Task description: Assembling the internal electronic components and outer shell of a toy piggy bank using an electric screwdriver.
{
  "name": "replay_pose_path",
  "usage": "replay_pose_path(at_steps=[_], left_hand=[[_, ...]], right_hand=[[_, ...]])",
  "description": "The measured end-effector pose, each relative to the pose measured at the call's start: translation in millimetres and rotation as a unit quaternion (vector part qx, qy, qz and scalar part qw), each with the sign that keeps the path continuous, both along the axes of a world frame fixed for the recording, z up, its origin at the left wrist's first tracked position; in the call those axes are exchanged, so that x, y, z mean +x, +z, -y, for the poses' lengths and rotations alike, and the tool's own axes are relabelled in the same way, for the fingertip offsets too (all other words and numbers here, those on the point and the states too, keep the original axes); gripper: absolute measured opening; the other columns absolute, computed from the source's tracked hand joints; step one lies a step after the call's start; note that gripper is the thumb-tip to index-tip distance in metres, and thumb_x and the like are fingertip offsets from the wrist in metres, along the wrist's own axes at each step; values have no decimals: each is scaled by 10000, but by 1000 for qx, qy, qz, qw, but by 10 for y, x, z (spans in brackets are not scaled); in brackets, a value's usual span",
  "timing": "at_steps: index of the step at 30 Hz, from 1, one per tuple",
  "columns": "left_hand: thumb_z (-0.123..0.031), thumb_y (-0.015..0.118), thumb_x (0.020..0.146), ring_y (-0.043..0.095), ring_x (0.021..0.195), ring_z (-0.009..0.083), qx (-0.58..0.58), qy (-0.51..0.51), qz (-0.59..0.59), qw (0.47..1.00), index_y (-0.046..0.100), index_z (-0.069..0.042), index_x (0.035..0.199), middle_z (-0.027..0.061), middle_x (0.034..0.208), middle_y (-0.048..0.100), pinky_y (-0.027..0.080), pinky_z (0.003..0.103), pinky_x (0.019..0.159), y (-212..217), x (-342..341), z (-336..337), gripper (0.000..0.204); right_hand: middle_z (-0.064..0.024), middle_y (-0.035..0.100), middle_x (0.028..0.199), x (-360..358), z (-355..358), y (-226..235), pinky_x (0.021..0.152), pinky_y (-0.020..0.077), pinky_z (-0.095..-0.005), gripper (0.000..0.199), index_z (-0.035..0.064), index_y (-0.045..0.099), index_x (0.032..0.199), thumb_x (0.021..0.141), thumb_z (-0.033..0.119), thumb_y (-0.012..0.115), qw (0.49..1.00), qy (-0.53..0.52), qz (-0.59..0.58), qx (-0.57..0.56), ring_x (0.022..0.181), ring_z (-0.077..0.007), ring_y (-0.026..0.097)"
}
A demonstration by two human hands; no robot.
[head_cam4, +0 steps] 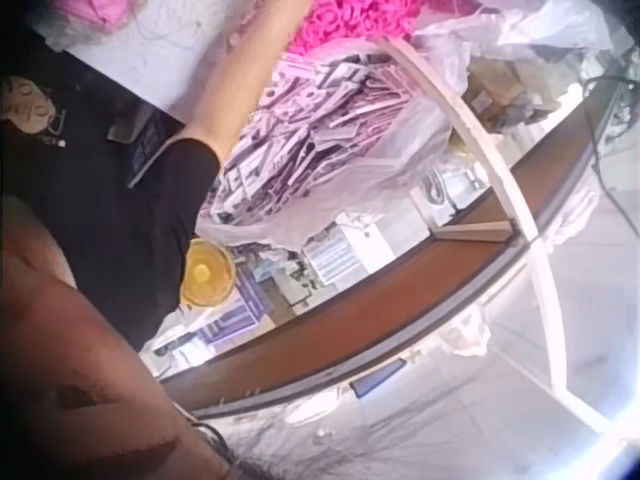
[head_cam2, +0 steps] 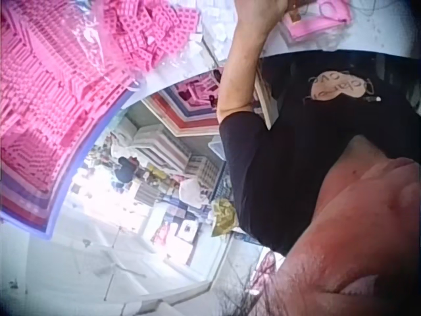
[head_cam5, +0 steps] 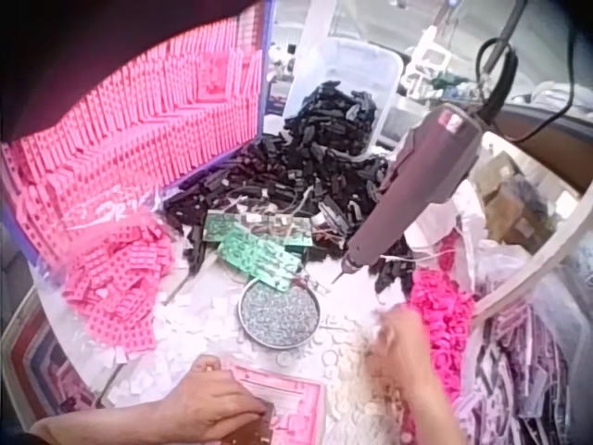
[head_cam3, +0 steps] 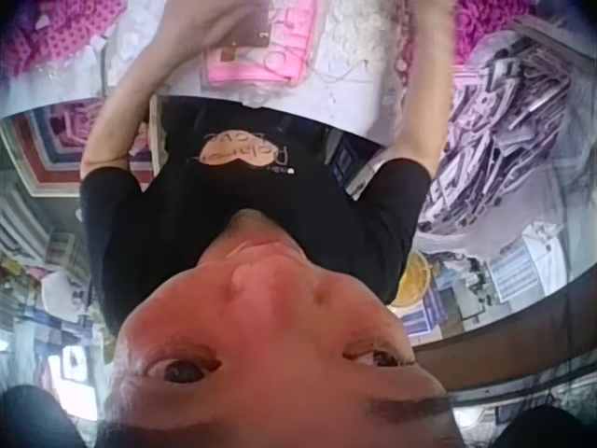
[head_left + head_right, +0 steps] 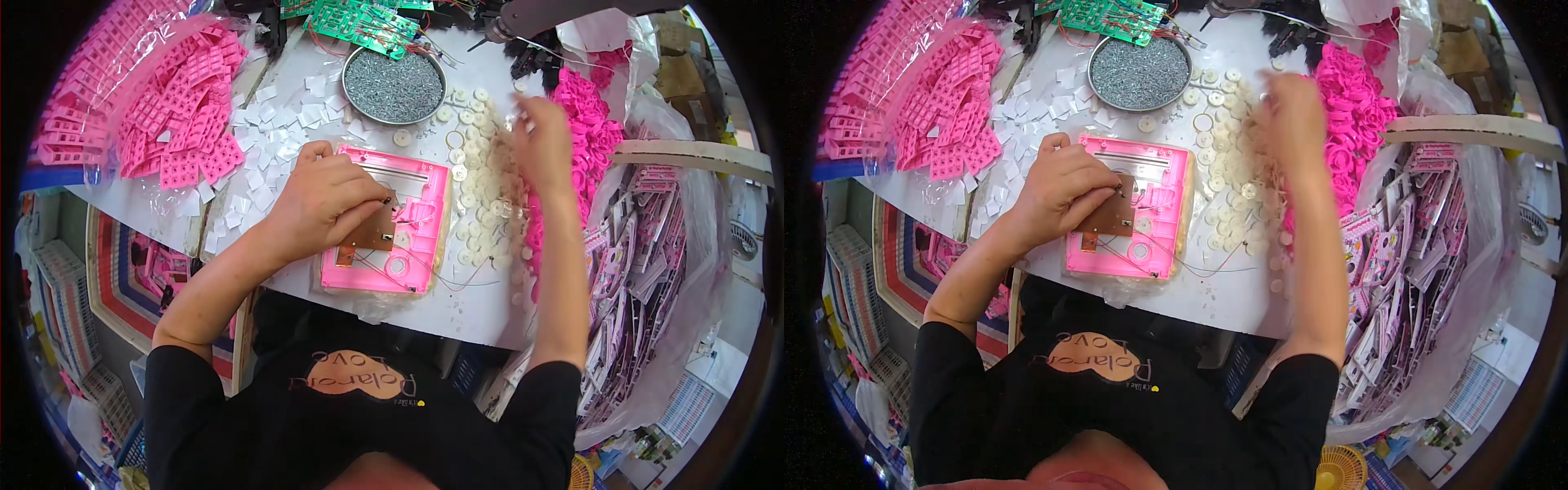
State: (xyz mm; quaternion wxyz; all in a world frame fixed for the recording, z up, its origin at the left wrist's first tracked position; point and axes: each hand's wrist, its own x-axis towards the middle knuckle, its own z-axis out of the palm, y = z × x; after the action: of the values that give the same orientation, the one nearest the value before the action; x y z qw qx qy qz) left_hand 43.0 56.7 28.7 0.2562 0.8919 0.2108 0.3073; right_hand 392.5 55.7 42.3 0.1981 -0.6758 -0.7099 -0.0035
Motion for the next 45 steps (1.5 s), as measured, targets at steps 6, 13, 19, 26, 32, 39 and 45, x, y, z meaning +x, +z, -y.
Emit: replay_pose_path(at_steps=[6,13,19,26,32,39,45], left_hand=[[-98,786,803,616,766,194,-27,42,8,999,706,-124,933,-4,815,670,366,382,839,-49,15,56,154],[-85,797,783,620,765,180,41,48,12,998,707,-122,939,4,833,674,371,380,817,-103,-32,46,183],[-83,795,786,629,814,189,38,79,39,995,710,-113,956,15,892,685,376,381,835,-154,-158,28,192],[-96,778,821,629,871,202,39,48,35,997,707,-119,983,19,941,689,378,377,870,-129,-165,-43,179],[-180,734,863,615,879,193,13,18,16,1000,672,-150,944,-8,885,647,375,402,884,-71,-172,-211,107],[-122,749,828,597,857,188,72,-45,-39,996,664,-132,970,-18,937,651,374,393,892,26,-152,-262,166],[-129,746,836,592,846,193,79,-56,-38,995,650,-129,983,-14,915,634,392,408,888,36,-157,-229,175]], right_hand=[[-113,648,1302,1077,-1151,-363,954,507,-470,359,133,686,1207,868,92,574,959,-2,282,19,1154,-348,605],[-122,659,1167,925,-667,39,901,513,-473,459,130,656,1265,832,240,761,945,30,318,72,1075,-356,604],[-95,725,958,468,1345,607,767,504,-285,446,-65,607,1311,923,125,714,950,-198,-215,-110,873,-107,619],[-91,685,976,-1040,1540,653,804,531,-321,603,25,610,1224,685,113,867,922,56,-315,-217,868,-189,679],[-101,673,964,-1345,754,413,810,512,-418,419,88,652,1153,784,223,797,953,221,-82,-193,974,-326,600],[-156,619,1198,-1425,781,273,931,497,-437,578,1,601,1247,748,194,817,963,216,-140,-83,1076,-368,556],[-134,641,1168,-1391,917,230,910,508,-424,550,51,626,1225,721,116,836,957,147,-212,-131,1071,-346,582]])
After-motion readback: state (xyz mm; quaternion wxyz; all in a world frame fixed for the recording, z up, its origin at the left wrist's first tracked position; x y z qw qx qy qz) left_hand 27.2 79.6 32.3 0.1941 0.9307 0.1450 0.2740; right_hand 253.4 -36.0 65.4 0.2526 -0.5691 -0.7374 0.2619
